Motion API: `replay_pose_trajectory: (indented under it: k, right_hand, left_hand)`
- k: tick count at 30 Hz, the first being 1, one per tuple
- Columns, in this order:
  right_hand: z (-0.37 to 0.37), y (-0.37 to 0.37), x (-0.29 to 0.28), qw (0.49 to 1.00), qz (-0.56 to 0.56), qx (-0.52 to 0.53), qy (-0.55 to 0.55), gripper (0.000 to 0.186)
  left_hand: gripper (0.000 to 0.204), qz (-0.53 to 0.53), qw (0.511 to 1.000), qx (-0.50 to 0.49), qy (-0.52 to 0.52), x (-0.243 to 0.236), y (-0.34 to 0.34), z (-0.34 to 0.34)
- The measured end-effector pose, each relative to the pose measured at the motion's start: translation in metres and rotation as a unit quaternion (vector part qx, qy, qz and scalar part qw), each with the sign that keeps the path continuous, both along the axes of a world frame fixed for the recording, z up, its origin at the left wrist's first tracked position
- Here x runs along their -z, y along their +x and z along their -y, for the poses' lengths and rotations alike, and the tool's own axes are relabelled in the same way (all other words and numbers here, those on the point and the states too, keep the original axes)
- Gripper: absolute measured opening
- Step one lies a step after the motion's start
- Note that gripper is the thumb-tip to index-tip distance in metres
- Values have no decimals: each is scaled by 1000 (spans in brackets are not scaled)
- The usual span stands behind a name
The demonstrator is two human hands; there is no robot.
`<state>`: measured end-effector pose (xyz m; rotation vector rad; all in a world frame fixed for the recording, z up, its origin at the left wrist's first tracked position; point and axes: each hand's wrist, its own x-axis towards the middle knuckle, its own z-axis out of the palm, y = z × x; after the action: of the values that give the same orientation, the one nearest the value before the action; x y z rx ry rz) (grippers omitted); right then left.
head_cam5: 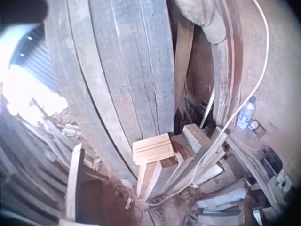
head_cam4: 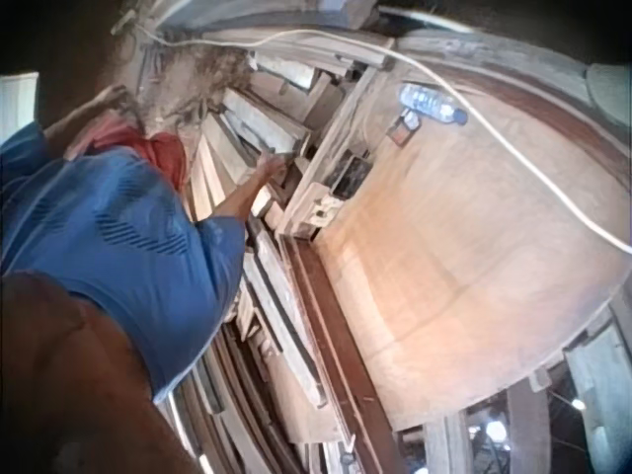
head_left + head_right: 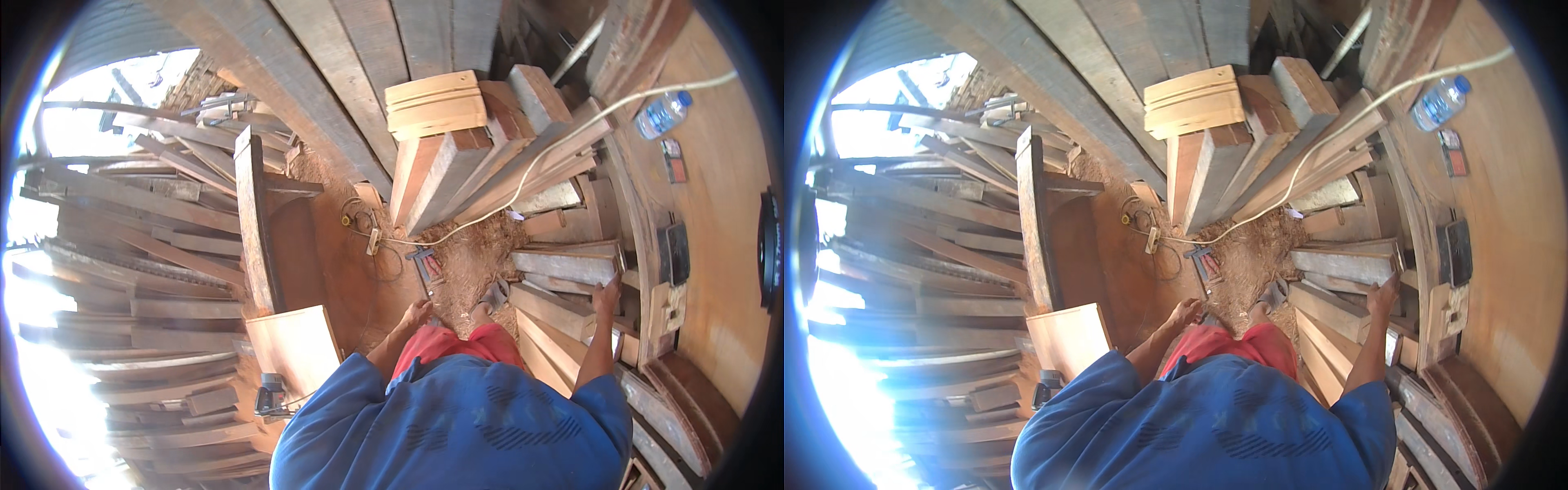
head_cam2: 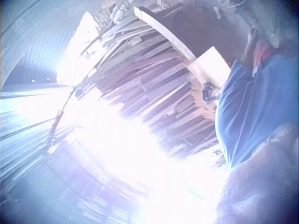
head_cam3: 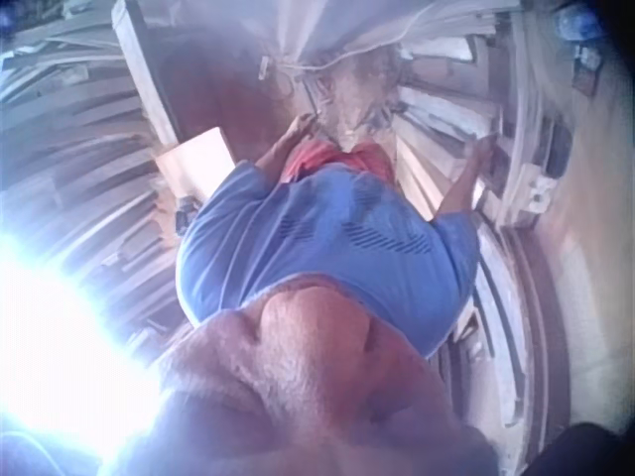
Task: The person uses a handheld electric router to shape the edges of a large wooden board. They guide the tool along the perimeter of the board, which is resting on a workbench, creating a curved profile. The person repositions the board to access different sides and continues routing until the edges are finished.
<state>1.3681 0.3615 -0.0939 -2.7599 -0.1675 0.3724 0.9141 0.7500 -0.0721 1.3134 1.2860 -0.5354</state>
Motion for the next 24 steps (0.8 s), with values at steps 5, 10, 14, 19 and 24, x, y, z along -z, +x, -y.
replay_pose_trajectory:
  k: [5, 10, 14, 19, 24]
  right_hand:
    - [-64, -14, -31, 996, 69, -39, 35, 69]
    - [-127, -78, 21, 986, -59, -151, 35, 47]
    - [-175, -162, 46, 936, -228, -269, 8, 31]
    - [-168, -263, 22, 867, -241, -435, -15, 23]
    - [-187, -329, -23, 862, -346, -368, -36, 20]
  left_hand:
    - [47, -3, 996, -85, -19, -2, -31, 11]
    - [43, 47, 983, -177, -26, -7, -62, 23]
    - [45, 80, 970, -230, -7, -4, -113, 27]
    - [36, 117, 964, -239, 8, -29, -175, 34]
    - [36, 167, 947, -257, 94, -29, -255, 45]
